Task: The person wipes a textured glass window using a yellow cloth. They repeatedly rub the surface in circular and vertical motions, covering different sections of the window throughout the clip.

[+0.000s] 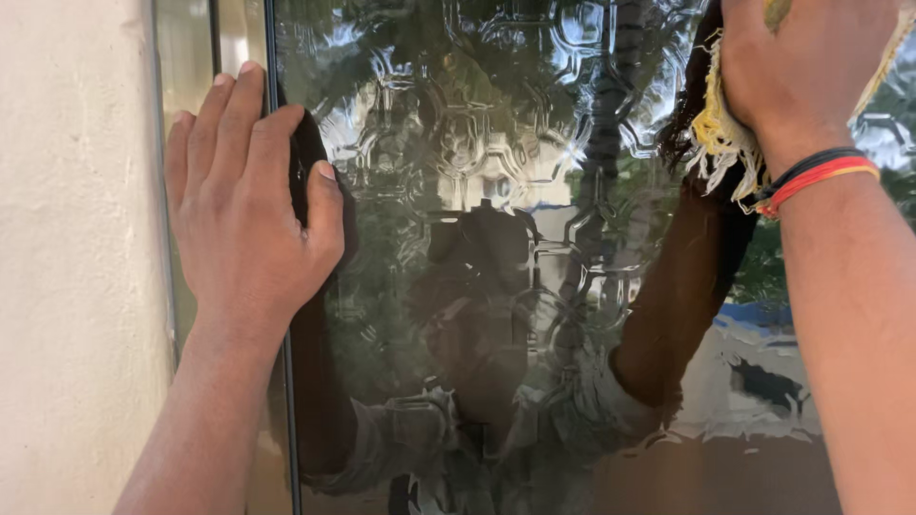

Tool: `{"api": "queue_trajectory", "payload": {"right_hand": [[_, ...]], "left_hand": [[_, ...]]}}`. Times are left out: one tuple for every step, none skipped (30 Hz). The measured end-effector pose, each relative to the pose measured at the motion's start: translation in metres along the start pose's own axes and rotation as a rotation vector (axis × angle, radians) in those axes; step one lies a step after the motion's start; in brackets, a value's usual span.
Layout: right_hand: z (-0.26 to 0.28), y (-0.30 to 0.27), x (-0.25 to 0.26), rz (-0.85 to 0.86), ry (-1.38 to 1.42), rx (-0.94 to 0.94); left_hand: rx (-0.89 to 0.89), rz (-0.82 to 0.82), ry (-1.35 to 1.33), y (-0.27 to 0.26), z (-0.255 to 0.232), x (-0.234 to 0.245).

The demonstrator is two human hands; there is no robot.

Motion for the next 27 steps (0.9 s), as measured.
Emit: {"api": "queue_trajectory", "payload": {"right_hand": [[0.002, -0.001, 0.003, -0.023, 0.009, 0.008], [0.002, 0.0, 0.004, -0.034, 0.008, 0.007], [0.004, 0.002, 0.006, -0.046, 0.007, 0.006], [0.004, 0.002, 0.007, -0.042, -0.007, -0.008], [0.006, 0.003, 0.008, -0.04, -0.016, -0.009], [0.008, 0.003, 0.009, -0.036, -0.023, -0.01], [0.012, 0.004, 0.011, -0.034, -0.024, 0.0], [0.014, 0.004, 0.012, -0.019, -0.013, -0.02], [0.016, 0.004, 0.013, -0.005, -0.002, -0.042], [0.016, 0.002, 0.013, 0.027, 0.019, -0.095], [0.018, 0.001, 0.013, 0.044, 0.031, -0.111], [0.019, 0.001, 0.014, 0.061, 0.037, -0.126], [0.022, 0.001, 0.016, 0.064, 0.035, -0.104], [0.023, 0.002, 0.017, 0.068, 0.027, -0.095], [0.025, 0.002, 0.018, 0.073, 0.019, -0.086], [0.027, 0.003, 0.018, 0.082, 0.01, -0.092], [0.027, 0.004, 0.02, 0.095, 0.01, -0.1], [0.028, 0.006, 0.02, 0.105, 0.014, -0.108], [0.028, 0.009, 0.021, 0.119, 0.028, -0.117], [0.029, 0.01, 0.024, 0.121, 0.042, -0.101], [0.029, 0.011, 0.027, 0.124, 0.056, -0.084], [0.027, 0.012, 0.032, 0.113, 0.068, -0.042], [0.023, 0.009, 0.034, 0.121, 0.068, -0.035], [0.017, 0.008, 0.036, 0.126, 0.064, -0.024], [0.007, 0.005, 0.038, 0.149, 0.047, -0.047], [0.0, 0.002, 0.038, 0.157, 0.045, -0.046], [-0.006, -0.001, 0.039, 0.165, 0.044, -0.045]], "left_hand": [[0.001, -0.003, -0.005, -0.001, 0.0, 0.0], [0.003, -0.006, -0.009, 0.0, 0.001, 0.001], [0.005, -0.01, -0.012, 0.0, 0.001, 0.002], [0.005, -0.009, -0.018, 0.001, 0.001, 0.002], [0.004, -0.008, -0.023, 0.001, 0.0, 0.002], [0.006, -0.006, -0.028, 0.001, 0.0, 0.003], [0.007, -0.003, -0.032, 0.002, 0.0, 0.003], [0.01, -0.002, -0.033, 0.001, 0.0, 0.004], [0.008, -0.004, -0.04, 0.002, 0.001, 0.005], [0.008, -0.003, -0.048, 0.001, 0.002, 0.005], [0.008, -0.002, -0.056, 0.0, 0.002, 0.005], [0.011, -0.002, -0.055, 0.001, 0.002, 0.005], [0.015, -0.001, -0.054, 0.001, 0.001, 0.006], [0.014, -0.003, -0.052, 0.002, 0.0, 0.006], [0.014, -0.004, -0.05, 0.003, -0.001, 0.007], [0.011, -0.002, -0.045, 0.003, -0.001, 0.007], [0.011, -0.002, -0.043, 0.003, -0.002, 0.007], [0.01, -0.004, -0.037, 0.004, -0.002, 0.008], [0.01, -0.008, -0.035, 0.005, -0.002, 0.009], [0.011, -0.008, -0.032, 0.004, -0.003, 0.01], [0.015, -0.009, -0.034, 0.005, -0.003, 0.01], [0.017, -0.007, -0.036, 0.005, -0.004, 0.01], [0.019, -0.006, -0.037, 0.005, -0.004, 0.01], [0.017, -0.008, -0.039, 0.007, -0.004, 0.011], [0.014, -0.011, -0.042, 0.008, -0.004, 0.012], [0.018, -0.015, -0.046, 0.007, -0.005, 0.012], [0.013, -0.015, -0.034, 0.007, -0.005, 0.011]]}}
Point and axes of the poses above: each hand's wrist, its own y-axis towards the middle knuckle, its own x-axis out of the back of the hand, z = x × y, the point moved 7 cm from there along y, towards the middle knuckle, and after that the axes turned 14 degrees about -z, right-handed, at the moved point
